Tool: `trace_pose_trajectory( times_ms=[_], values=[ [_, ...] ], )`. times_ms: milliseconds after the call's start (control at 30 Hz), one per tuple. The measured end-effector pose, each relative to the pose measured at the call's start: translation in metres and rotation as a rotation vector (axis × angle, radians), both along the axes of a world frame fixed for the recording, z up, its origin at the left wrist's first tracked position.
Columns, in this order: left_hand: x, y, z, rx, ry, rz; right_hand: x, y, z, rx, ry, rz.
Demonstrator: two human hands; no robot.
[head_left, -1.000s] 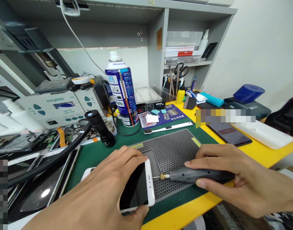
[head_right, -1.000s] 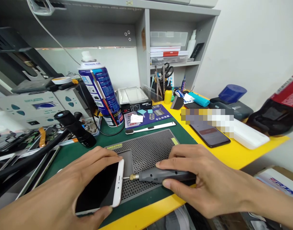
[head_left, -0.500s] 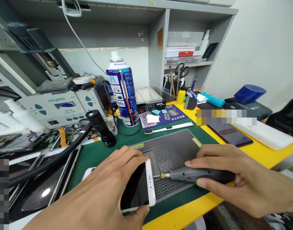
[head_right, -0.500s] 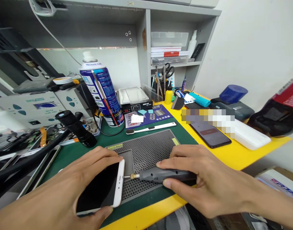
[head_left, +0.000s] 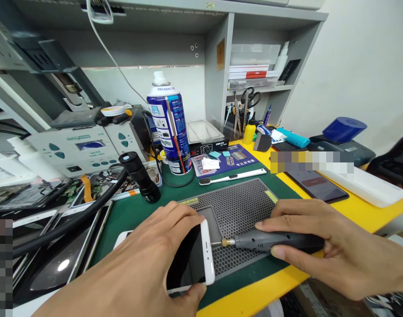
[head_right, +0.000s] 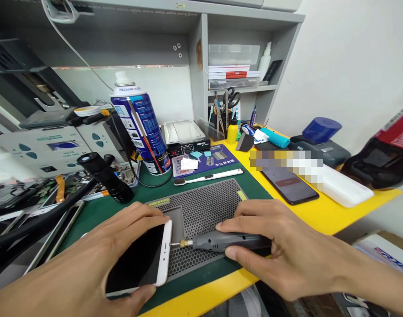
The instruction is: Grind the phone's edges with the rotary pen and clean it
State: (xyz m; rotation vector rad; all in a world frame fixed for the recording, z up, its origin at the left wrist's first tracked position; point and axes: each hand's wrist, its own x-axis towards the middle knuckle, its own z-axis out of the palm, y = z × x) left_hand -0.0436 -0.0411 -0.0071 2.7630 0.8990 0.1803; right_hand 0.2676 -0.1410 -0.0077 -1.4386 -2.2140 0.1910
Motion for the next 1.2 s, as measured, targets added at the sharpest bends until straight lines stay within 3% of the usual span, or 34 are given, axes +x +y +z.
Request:
trace_pose_trajectory(
  times_ms=[400,567,733,1200],
  values=[
    [-0.0005,-0.0004,0.0002,-0.022,0.004,-0.001,-0.0002,0.0005,0.0011,-0.009,-0.027,0.035],
    [0.0033,-0.0003,0.0036,-0.04,-0.008,-0.003,0.003,-0.003,-0.0041,0.04,-0.011,-0.039],
    [0.0028,0.0008,0.0019,-0.029,-0.004,0.014,0.0005,-0.0017,-0.0004,-0.038,0.018,0.018],
    [0.0035,0.0002,0.0039,-0.042,0.051,0.005,-0.002,0.0006,0.0043,-0.058,0.009,0.007]
  ],
)
